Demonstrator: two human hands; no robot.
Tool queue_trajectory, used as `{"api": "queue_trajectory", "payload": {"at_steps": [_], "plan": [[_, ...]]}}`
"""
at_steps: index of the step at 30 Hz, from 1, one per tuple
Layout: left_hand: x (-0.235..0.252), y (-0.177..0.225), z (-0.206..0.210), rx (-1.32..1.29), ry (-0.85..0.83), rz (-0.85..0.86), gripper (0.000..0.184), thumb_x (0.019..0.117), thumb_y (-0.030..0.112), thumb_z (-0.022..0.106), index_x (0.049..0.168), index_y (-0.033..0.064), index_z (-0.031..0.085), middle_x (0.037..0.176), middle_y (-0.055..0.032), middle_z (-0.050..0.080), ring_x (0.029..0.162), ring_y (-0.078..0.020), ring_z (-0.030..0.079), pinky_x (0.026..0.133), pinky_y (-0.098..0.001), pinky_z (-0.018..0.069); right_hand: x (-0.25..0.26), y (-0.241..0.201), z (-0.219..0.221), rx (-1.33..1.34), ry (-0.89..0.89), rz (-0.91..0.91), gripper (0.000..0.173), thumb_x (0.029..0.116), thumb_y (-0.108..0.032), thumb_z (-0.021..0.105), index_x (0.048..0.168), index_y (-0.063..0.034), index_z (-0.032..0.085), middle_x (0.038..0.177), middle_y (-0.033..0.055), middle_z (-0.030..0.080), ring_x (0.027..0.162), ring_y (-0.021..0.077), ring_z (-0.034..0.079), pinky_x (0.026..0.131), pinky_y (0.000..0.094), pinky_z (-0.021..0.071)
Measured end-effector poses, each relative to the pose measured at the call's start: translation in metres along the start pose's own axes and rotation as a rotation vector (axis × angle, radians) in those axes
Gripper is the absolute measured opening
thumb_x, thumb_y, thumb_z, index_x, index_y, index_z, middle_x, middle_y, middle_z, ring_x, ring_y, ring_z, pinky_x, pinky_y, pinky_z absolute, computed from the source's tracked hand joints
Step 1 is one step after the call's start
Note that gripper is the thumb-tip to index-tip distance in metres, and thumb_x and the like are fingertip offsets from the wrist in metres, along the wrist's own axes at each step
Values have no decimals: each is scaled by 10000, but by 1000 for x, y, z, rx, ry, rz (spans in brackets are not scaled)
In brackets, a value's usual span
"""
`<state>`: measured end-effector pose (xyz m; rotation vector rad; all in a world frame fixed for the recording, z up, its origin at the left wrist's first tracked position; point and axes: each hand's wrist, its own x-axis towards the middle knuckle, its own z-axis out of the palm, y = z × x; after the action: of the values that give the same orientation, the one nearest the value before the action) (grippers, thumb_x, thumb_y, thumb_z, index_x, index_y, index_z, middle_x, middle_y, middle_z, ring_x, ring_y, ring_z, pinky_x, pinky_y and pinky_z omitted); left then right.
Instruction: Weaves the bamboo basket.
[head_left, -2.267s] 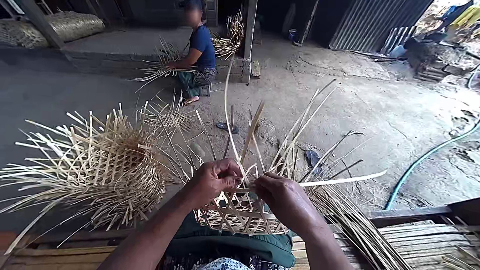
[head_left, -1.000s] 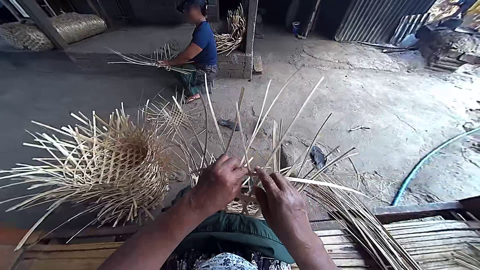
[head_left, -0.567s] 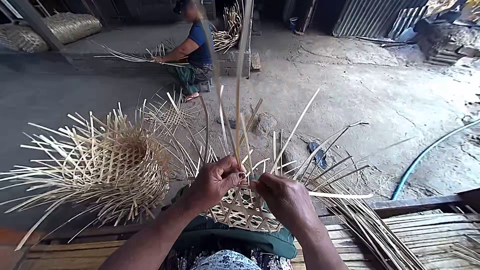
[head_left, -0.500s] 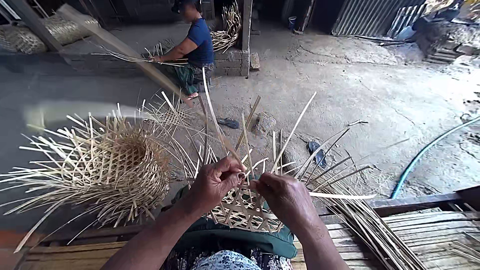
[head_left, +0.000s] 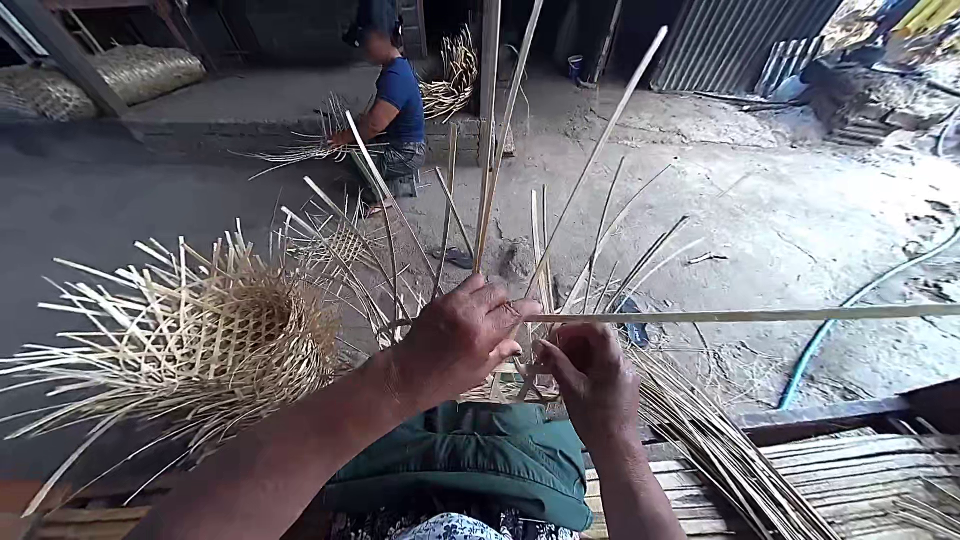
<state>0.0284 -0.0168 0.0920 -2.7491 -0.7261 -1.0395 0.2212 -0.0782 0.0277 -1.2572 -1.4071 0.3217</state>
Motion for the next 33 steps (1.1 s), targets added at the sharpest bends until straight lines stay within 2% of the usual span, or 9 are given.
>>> {"api": "queue_trajectory", "payload": {"at_steps": [3,5,8,11,13,17,21,27,33], "plan": [[-7,5,12,-69,18,-60,309,874,218,779,1171,136,754,946,-75,709,862,-245,661,730,-383,572,1,-4,-7,-75,-49,14,347,886,-187,724,1176,-14,647,753,-35,645,608,7,601,568,195,543],[-15,4,22,-118,10,-102,280,863,205,785,1134,141,756,934,-79,707,857,-251,665,740,-389,574,-4,-9,-12,-326,-130,-10,436,904,-227,682,1317,-87,678,759,-6,683,592,101,615,552,325,540],[-20,9,24,-193,5,-111,221,865,190,780,1080,144,755,918,-69,707,875,-242,666,767,-377,568,-15,-27,-11,-592,-83,-112,334,872,-188,691,1190,-123,772,846,109,720,667,295,683,545,507,537],[-23,9,17,-340,3,-122,154,879,169,771,1017,107,741,904,-45,704,849,-171,637,779,-308,535,-10,-29,-13,-451,-119,-120,164,853,-159,688,997,-111,751,817,39,669,644,164,632,549,357,525],[-29,-1,18,-471,-14,-153,120,909,165,745,989,80,719,908,-30,691,856,-115,614,800,-270,506,2,-8,-15,-18,-279,17,94,851,-133,723,939,-100,719,797,-50,659,642,16,590,582,198,513],[-38,-18,31,-527,46,-251,99,898,134,720,964,61,705,896,-12,684,858,-77,602,808,-254,494,12,26,-7,625,-393,188,109,844,-43,783,927,-80,723,849,-19,746,674,51,678,604,225,584],[-39,-17,41,-370,131,-287,95,892,119,686,965,69,720,907,-35,697,878,-136,615,797,-303,505,0,23,-2,594,-317,89,138,884,-29,753,1019,-48,737,932,-1,765,776,93,729,728,287,640],[-38,-14,50,-405,199,-232,43,891,74,647,909,65,685,899,-43,701,874,-129,632,803,-286,518,8,32,-5,698,-312,237,132,998,-112,575,932,-70,680,788,26,755,682,136,735,650,302,633],[-37,-19,59,-20,71,-209,194,973,91,586,1074,67,751,933,-125,715,874,-283,696,777,-415,598,-13,18,4,91,-239,-269,413,1048,-367,583,1175,3,715,1039,75,761,922,122,740,834,320,635]]}}
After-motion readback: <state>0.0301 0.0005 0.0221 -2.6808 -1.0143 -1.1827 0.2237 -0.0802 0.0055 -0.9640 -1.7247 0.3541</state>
